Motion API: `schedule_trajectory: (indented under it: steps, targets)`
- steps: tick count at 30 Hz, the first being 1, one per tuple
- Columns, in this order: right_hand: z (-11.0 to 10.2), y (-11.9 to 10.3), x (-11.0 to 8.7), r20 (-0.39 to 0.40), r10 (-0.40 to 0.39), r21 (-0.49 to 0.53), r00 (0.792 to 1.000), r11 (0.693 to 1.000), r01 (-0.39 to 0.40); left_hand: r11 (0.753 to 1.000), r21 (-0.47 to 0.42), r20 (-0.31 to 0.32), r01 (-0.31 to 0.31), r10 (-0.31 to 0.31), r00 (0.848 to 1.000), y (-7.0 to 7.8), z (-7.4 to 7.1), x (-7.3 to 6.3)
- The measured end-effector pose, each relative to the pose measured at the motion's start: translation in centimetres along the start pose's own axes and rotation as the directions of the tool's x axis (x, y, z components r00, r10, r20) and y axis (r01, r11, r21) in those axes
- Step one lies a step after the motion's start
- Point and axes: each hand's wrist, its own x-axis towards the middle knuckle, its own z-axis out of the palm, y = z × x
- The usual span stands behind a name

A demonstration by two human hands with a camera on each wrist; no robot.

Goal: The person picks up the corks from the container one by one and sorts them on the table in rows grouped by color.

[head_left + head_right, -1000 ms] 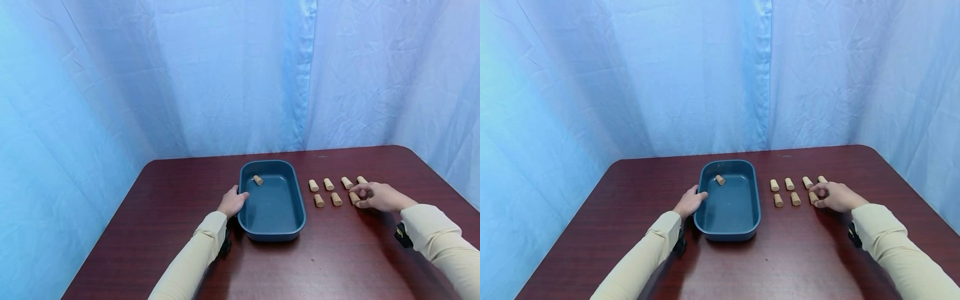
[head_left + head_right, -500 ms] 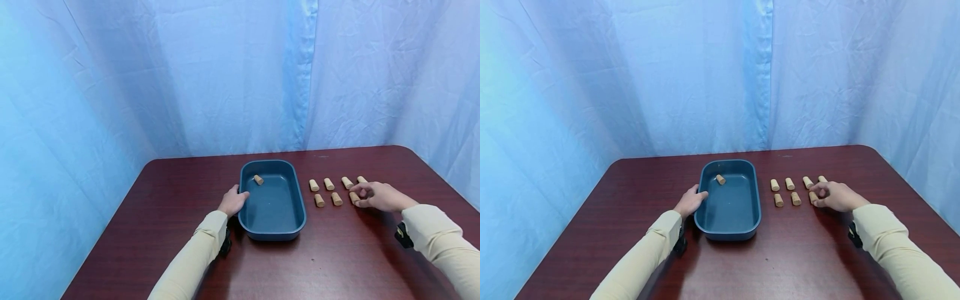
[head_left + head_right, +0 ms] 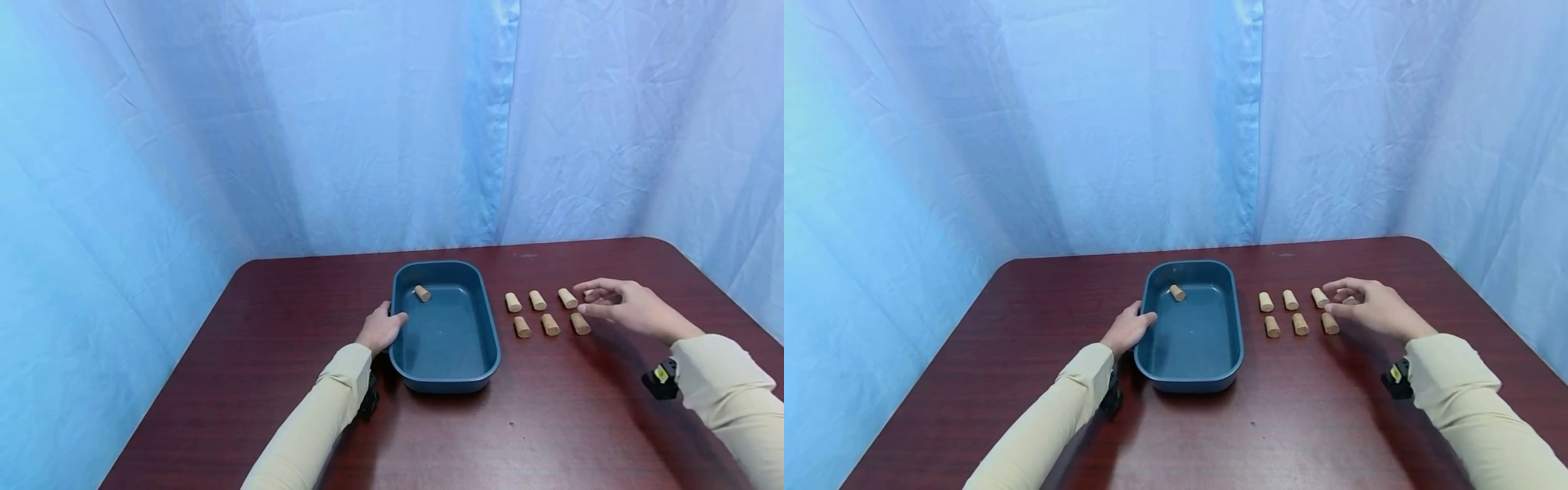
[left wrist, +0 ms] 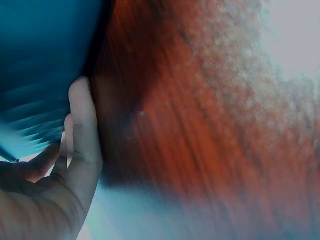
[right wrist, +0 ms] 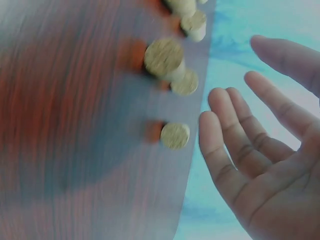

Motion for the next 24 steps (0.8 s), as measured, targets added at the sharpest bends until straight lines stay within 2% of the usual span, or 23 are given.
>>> schedule_trajectory:
  steps: [9, 24]
  targets:
    - [0.5, -2.6, 0.4, -0.023, -0.006, 0.159, 1.000, 0.987, 0.009, 1.000, 0.008, 0.008, 0.001, -0.001, 1.000, -0.1, 0.0, 0.1]
    - [2.9, -7.9, 2.9, -0.012, -0.093, 0.198, 0.996, 0.976, 0.093, 1.000, 0.002, 0.010, 0.005, -0.005, 1.000, 0.0, -0.1, 0.0]
